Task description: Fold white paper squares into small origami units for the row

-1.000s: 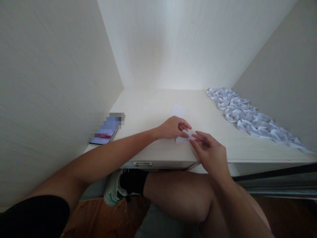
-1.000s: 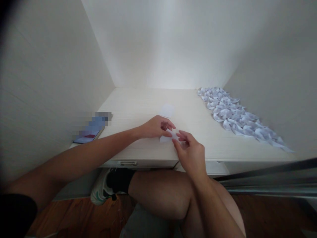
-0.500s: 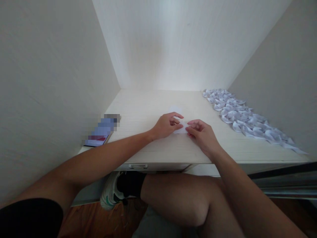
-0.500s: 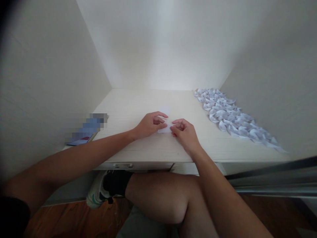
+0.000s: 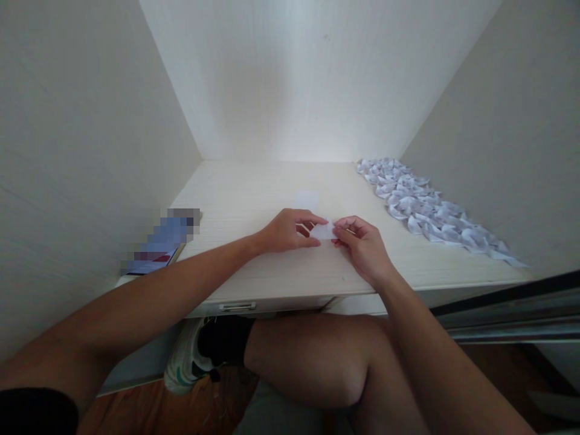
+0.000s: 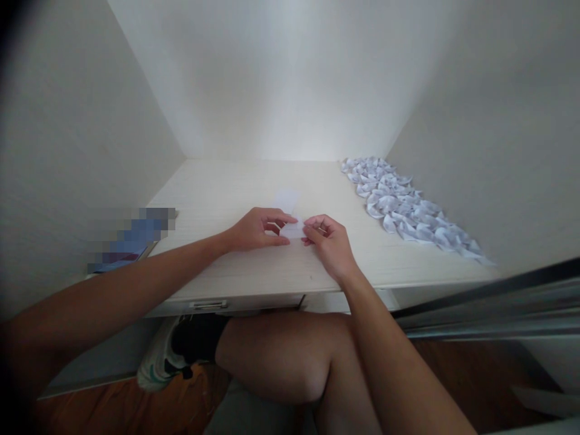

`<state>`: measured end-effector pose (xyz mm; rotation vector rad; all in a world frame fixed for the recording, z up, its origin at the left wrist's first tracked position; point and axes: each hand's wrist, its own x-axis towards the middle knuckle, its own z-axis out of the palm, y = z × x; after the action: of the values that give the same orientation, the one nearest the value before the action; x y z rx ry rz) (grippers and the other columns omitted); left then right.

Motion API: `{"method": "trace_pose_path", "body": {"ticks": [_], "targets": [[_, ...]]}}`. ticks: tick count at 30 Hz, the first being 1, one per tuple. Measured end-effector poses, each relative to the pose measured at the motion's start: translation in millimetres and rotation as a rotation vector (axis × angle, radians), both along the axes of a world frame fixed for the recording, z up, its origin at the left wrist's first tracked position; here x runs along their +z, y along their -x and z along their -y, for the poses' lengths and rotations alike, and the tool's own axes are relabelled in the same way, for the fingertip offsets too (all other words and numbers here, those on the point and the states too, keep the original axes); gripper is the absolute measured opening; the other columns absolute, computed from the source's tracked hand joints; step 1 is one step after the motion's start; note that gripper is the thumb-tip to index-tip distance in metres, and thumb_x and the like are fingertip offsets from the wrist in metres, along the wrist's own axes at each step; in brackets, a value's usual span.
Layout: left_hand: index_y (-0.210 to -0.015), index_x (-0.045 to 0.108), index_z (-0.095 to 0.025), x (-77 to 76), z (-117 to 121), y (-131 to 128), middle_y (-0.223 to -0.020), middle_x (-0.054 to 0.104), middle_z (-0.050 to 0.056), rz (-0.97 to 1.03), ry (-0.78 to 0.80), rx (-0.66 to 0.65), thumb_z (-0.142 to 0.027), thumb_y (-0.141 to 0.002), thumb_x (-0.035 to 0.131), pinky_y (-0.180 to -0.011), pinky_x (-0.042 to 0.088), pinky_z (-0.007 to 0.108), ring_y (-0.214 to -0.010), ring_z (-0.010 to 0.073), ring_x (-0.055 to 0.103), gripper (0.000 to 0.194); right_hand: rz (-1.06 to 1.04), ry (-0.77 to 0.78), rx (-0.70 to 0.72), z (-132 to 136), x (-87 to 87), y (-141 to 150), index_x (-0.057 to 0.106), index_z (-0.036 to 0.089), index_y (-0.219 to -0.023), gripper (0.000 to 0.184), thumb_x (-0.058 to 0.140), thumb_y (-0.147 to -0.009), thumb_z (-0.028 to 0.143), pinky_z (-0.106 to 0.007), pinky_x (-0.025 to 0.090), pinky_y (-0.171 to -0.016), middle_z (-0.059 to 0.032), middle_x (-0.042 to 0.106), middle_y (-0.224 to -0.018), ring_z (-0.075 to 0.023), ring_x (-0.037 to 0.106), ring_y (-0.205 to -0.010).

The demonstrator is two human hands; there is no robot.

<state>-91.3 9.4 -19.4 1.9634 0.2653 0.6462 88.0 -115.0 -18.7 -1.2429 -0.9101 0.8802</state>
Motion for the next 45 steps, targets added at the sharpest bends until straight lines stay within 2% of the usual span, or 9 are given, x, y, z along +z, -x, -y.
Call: {"method": "trace_pose_path", "body": {"ticks": [4, 8, 15, 22, 28, 32, 36, 40, 45], "targets": [[-0.119, 0.078, -0.014, -5.5, -2.3, -2.3, -0.095, 0.077, 0.007, 0.031, 0.103, 0.012, -0.025, -0.074, 0.087, -0.077, 0.061, 0.029, -0.08, 0.0139, 0.07, 0.047, 0.037, -0.025, 0.043, 1.1, -4.0, -1.7, 0.071, 0.023, -0.086, 0.028, 0.089, -0.066, 0.029, -0.029, 0.05, -0.066, 0.0031, 0.072, -0.077, -0.0127, 0.064, -0.066], [-0.115, 0.08, -0.018, -6.0, -0.5, -4.3, -0.102, 0.079, 0.008, 0.078, 0.162, 0.053, -0.025, -0.07, 0.089, -0.074, 0.062, 0.029, -0.08, 0.0148, 0.071, 0.047, 0.057, -0.025, 0.105, 3.0, -5.7, -1.6, 0.073, 0.026, -0.094, 0.033, 0.09, -0.066, 0.026, -0.032, 0.052, -0.071, 0.0006, 0.079, -0.088, -0.0179, 0.071, -0.079], [-0.112, 0.082, -0.02, -0.2, 6.2, -4.7, -0.102, 0.08, 0.008, 0.117, 0.191, 0.05, -0.024, -0.07, 0.089, -0.082, 0.065, 0.033, -0.087, 0.0182, 0.074, 0.043, 0.063, -0.083, 0.078, 6.9, -0.7, 2.1, 0.076, 0.027, -0.092, 0.027, 0.089, -0.068, 0.025, -0.034, 0.056, -0.075, -0.0005, 0.082, -0.095, -0.0196, 0.075, -0.084], [-0.112, 0.082, -0.02, 0.4, 10.4, -5.9, -0.104, 0.079, 0.008, 0.153, 0.233, 0.062, -0.024, -0.069, 0.09, -0.083, 0.065, 0.035, -0.089, 0.0187, 0.075, 0.044, 0.028, -0.073, 0.055, 5.8, -2.8, 2.4, 0.076, 0.025, -0.093, 0.03, 0.091, -0.067, 0.028, -0.034, 0.057, -0.074, -0.0004, 0.082, -0.091, -0.0183, 0.074, -0.08], [-0.115, 0.081, -0.021, -0.1, 11.9, -7.0, -0.107, 0.08, 0.008, 0.157, 0.256, 0.082, -0.024, -0.07, 0.09, -0.084, 0.064, 0.035, -0.089, 0.0174, 0.074, 0.046, -0.015, -0.094, 0.067, 5.0, -3.2, 3.0, 0.076, 0.025, -0.093, 0.032, 0.092, -0.066, 0.028, -0.036, 0.058, -0.084, -0.0006, 0.082, -0.096, -0.0192, 0.075, -0.088], [-0.111, 0.081, -0.019, 1.7, 12.8, -8.4, -0.102, 0.08, 0.007, 0.173, 0.288, 0.047, -0.021, -0.07, 0.089, -0.083, 0.065, 0.034, -0.088, 0.0174, 0.074, 0.042, 0.016, -0.092, 0.037, 5.9, -2.1, 3.9, 0.075, 0.025, -0.094, 0.032, 0.091, -0.066, 0.029, -0.033, 0.056, -0.076, 0.0008, 0.079, -0.089, -0.0168, 0.072, -0.079], [-0.106, 0.08, -0.017, 4.4, 17.3, -9.5, -0.101, 0.079, 0.007, 0.198, 0.33, 0.014, -0.02, -0.075, 0.085, -0.079, 0.066, 0.035, -0.086, 0.0179, 0.074, 0.032, 0.175, -0.093, -0.062, 6.2, -1.3, 6.4, 0.075, 0.024, -0.091, 0.029, 0.089, -0.067, 0.03, -0.028, 0.047, -0.06, 0.003, 0.069, -0.075, -0.0133, 0.06, -0.066], [-0.103, 0.08, -0.017, 5.1, 21.7, -9.4, -0.102, 0.078, 0.008, 0.205, 0.272, 0.062, -0.022, -0.077, 0.083, -0.082, 0.065, 0.035, -0.09, 0.0185, 0.073, 0.026, 0.257, -0.115, -0.103, 7.1, 1.5, 12.1, 0.074, 0.024, -0.089, 0.026, 0.086, -0.068, 0.031, -0.027, 0.043, -0.057, 0.0005, 0.068, -0.079, -0.0148, 0.059, -0.071], [-0.099, 0.081, -0.019, 5.6, 23.0, -8.9, -0.103, 0.078, 0.009, 0.192, 0.11, 0.163, -0.028, -0.077, 0.084, -0.08, 0.061, 0.031, -0.098, 0.0207, 0.072, 0.023, 0.193, -0.157, -0.058, 10.4, 5.3, 15.5, 0.074, 0.025, -0.094, 0.025, 0.084, -0.071, 0.029, -0.029, 0.049, -0.064, -0.0013, 0.074, -0.089, -0.017, 0.065, -0.081]]}}
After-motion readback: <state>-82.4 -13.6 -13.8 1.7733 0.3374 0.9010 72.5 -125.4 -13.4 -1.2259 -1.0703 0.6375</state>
